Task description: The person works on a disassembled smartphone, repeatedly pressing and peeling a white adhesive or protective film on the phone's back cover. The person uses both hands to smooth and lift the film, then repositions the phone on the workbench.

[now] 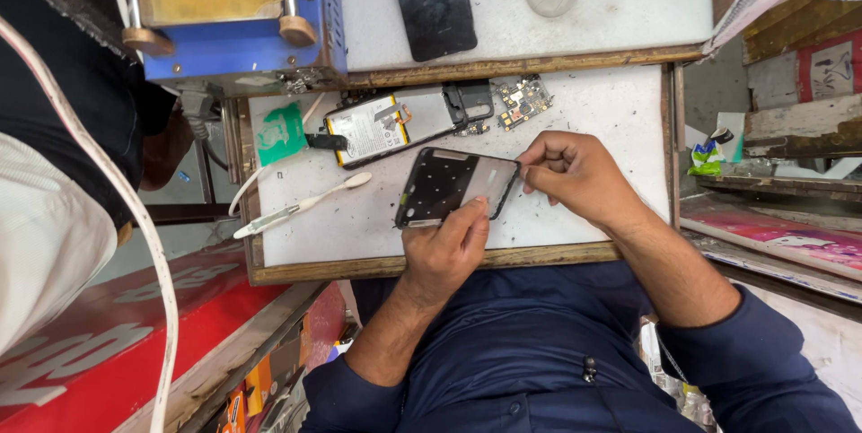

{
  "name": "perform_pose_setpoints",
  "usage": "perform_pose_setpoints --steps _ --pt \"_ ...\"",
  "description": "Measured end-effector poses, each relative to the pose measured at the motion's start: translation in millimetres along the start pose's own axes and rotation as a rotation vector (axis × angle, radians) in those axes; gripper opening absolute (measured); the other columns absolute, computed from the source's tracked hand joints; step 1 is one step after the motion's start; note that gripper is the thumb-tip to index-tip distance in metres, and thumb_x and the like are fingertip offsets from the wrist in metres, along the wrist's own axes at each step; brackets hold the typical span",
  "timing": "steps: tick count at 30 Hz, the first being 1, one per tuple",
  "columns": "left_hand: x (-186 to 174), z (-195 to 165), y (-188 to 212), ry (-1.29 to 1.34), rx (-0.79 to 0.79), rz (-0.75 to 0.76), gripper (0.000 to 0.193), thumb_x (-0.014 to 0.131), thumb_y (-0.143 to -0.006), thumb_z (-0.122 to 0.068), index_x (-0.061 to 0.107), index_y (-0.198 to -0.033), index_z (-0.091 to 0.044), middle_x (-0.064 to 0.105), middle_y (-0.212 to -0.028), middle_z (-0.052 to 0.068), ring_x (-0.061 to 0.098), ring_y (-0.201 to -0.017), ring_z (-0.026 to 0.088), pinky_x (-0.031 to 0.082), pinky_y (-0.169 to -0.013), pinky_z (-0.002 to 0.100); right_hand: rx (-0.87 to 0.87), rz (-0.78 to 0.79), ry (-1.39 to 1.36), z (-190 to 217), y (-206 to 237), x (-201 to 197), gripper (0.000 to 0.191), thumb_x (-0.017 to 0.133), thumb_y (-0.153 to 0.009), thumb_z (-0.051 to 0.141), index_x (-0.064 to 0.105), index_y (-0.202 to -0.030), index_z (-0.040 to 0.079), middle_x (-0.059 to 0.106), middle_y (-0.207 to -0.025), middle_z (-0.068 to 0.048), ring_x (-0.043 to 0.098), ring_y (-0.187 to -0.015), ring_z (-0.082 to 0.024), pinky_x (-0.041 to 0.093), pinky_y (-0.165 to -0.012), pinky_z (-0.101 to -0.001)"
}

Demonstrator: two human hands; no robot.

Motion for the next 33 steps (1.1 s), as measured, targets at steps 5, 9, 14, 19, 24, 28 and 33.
perform_pose_setpoints --steps 5,9,14,19,24,28,33 --pt "1 1 0 -0.024 0.009 -0.005 0.019 0.078 -0.088 0.004 0.070 -0.104 -0.002 0.072 -0.088 0.009 0.072 -0.073 0.022 0.057 -0.065 0.033 -0.367 -0.108 0.413 28 12 6 0.014 0.073 -0.089 0.013 0.074 -0.099 0.003 0.076 -0.086 -0.007 0.074 -0.074 -0.015 0.056 -0.064 -0.0278" --pt "4 0 0 -0.079 0.066 0.009 0.019 0.078 -0.089 0.003 0.070 -0.106 -0.002 0.072 -0.086 0.009 0.072 -0.073 0.023 0.059 -0.065 0.034 -0.443 -0.297 0.941 48 17 21 0.013 0.074 -0.084 0.022 0.076 -0.089 0.010 0.074 -0.079 -0.009 0.071 -0.067 -0.028 0.055 -0.058 -0.0398" --pt "6 0 0 -0.129 0.048 0.021 0.020 0.080 -0.086 0.002 0.071 -0.103 -0.001 0.070 -0.078 0.009 0.070 -0.066 0.023 0.057 -0.059 0.035 -0.447 -0.303 1.236 60 15 38 0.014 0.068 -0.087 0.022 0.068 -0.081 0.009 0.068 -0.071 -0.007 0.069 -0.063 -0.027 0.054 -0.053 -0.0412" --pt "4 1 2 -0.134 0.048 -0.010 0.018 0.079 -0.087 0.004 0.069 -0.102 -0.001 0.068 -0.076 0.008 0.069 -0.064 0.023 0.055 -0.058 0.034 -0.442 -0.244 1.241 62 10 38 0.013 0.068 -0.087 0.022 0.069 -0.083 0.010 0.068 -0.071 -0.006 0.069 -0.063 -0.026 0.055 -0.052 -0.0410" --pt "4 2 1 -0.135 0.025 0.004 0.016 0.080 -0.088 0.004 0.070 -0.100 -0.002 0.066 -0.070 0.005 0.066 -0.058 0.020 0.052 -0.053 0.033 -0.546 -0.216 1.126 60 6 28 0.011 0.070 -0.084 0.021 0.070 -0.080 0.011 0.068 -0.070 -0.005 0.069 -0.064 -0.028 0.053 -0.054 -0.0427" --pt "5 2 0 -0.139 0.006 -0.002 0.017 0.081 -0.088 0.003 0.070 -0.100 -0.002 0.068 -0.070 0.004 0.067 -0.057 0.019 0.051 -0.052 0.032 -0.638 -0.308 1.094 56 6 29 0.010 0.072 -0.080 0.019 0.068 -0.077 0.010 0.067 -0.069 -0.006 0.067 -0.063 -0.027 0.052 -0.054 -0.0416" --pt "5 5 4 -0.130 -0.063 -0.081 0.019 0.079 -0.089 0.002 0.070 -0.104 -0.003 0.072 -0.082 0.009 0.071 -0.069 0.022 0.056 -0.061 0.033 -0.744 -0.379 1.055 51 8 41 0.009 0.073 -0.077 0.015 0.065 -0.075 0.010 0.064 -0.066 -0.005 0.065 -0.060 -0.025 0.050 -0.053 -0.0399"
Point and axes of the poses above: each hand's wrist, its own y-axis away from the middle knuckle, its own x-axis out of the palm, z = x × y, the point moved 2 cm from there along -y, towards the middle knuckle
